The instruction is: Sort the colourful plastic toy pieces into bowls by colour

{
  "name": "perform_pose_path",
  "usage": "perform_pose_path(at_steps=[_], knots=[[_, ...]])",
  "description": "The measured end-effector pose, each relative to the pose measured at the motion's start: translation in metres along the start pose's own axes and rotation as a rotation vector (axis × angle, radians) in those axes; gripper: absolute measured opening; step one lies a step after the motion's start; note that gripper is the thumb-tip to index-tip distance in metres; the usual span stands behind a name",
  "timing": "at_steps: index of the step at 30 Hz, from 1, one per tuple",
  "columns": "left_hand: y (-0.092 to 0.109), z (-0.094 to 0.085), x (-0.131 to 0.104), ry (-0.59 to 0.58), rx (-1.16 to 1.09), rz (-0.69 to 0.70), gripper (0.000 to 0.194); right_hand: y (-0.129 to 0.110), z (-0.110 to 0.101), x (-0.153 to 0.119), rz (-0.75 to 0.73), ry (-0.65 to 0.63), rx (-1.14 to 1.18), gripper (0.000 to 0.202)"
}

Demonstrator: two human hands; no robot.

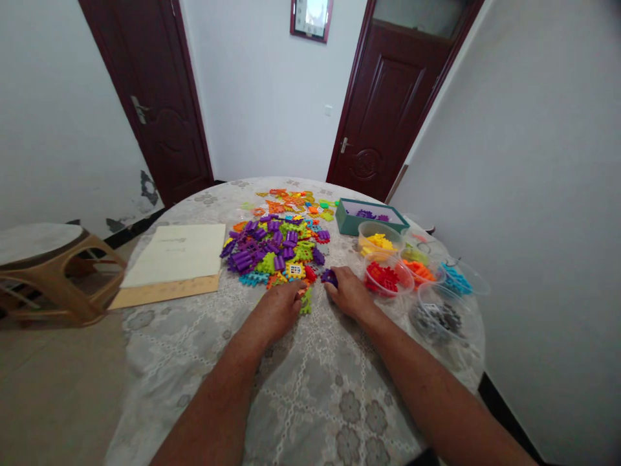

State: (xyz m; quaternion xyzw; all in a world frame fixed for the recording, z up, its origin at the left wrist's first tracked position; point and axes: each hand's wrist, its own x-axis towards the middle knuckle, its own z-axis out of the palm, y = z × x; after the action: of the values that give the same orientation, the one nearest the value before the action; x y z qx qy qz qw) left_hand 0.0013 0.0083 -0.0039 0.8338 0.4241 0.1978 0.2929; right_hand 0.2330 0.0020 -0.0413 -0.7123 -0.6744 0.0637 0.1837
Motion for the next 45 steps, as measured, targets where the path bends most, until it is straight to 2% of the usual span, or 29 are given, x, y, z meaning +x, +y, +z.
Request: perform_pose_path(at_steps=[5,8,11,17,23,27,30,34,41,45], knots=[[-0.001,0.005,0.001,-0.003,0.040,-0.004,0.043,0.012,-0.001,-0.009,-0.079,0.022,0.103,0.061],[-0.002,0.008,0.002,-0.007,0.047,0.011,0.040,0.016,-0.006,-0.015,-0.109,0.012,0.249,0.060],[-0.001,0.008,0.002,0.000,0.030,0.013,0.037,0.018,-0.010,-0.016,-0.067,-0.036,0.399,0.053],[0.000,0.004,0.001,0.027,-0.058,-0.019,0.040,0.020,-0.009,-0.015,-0.049,-0.043,0.470,0.048],[-0.001,0.002,0.003,0.051,-0.094,0.012,0.016,0.017,-0.013,-0.015,0.055,0.020,0.705,0.057],[0.000,0.000,0.004,0.076,-0.224,-0.022,0.014,0.008,-0.015,-0.021,-0.098,0.015,0.712,0.055],[0.002,-0.003,0.004,0.086,-0.355,-0.066,0.022,-0.002,-0.018,-0.028,-0.258,0.060,0.676,0.049],[0.006,-0.006,0.005,0.106,-0.320,-0.097,0.032,-0.014,-0.024,-0.037,-0.405,0.063,0.609,0.054],[0.005,-0.005,0.004,0.124,-0.304,-0.091,0.042,-0.017,-0.023,-0.040,-0.523,0.066,0.509,0.058],[-0.001,0.003,0.004,0.100,-0.360,-0.066,0.045,-0.016,-0.022,-0.039,-0.473,0.088,0.506,0.058]])
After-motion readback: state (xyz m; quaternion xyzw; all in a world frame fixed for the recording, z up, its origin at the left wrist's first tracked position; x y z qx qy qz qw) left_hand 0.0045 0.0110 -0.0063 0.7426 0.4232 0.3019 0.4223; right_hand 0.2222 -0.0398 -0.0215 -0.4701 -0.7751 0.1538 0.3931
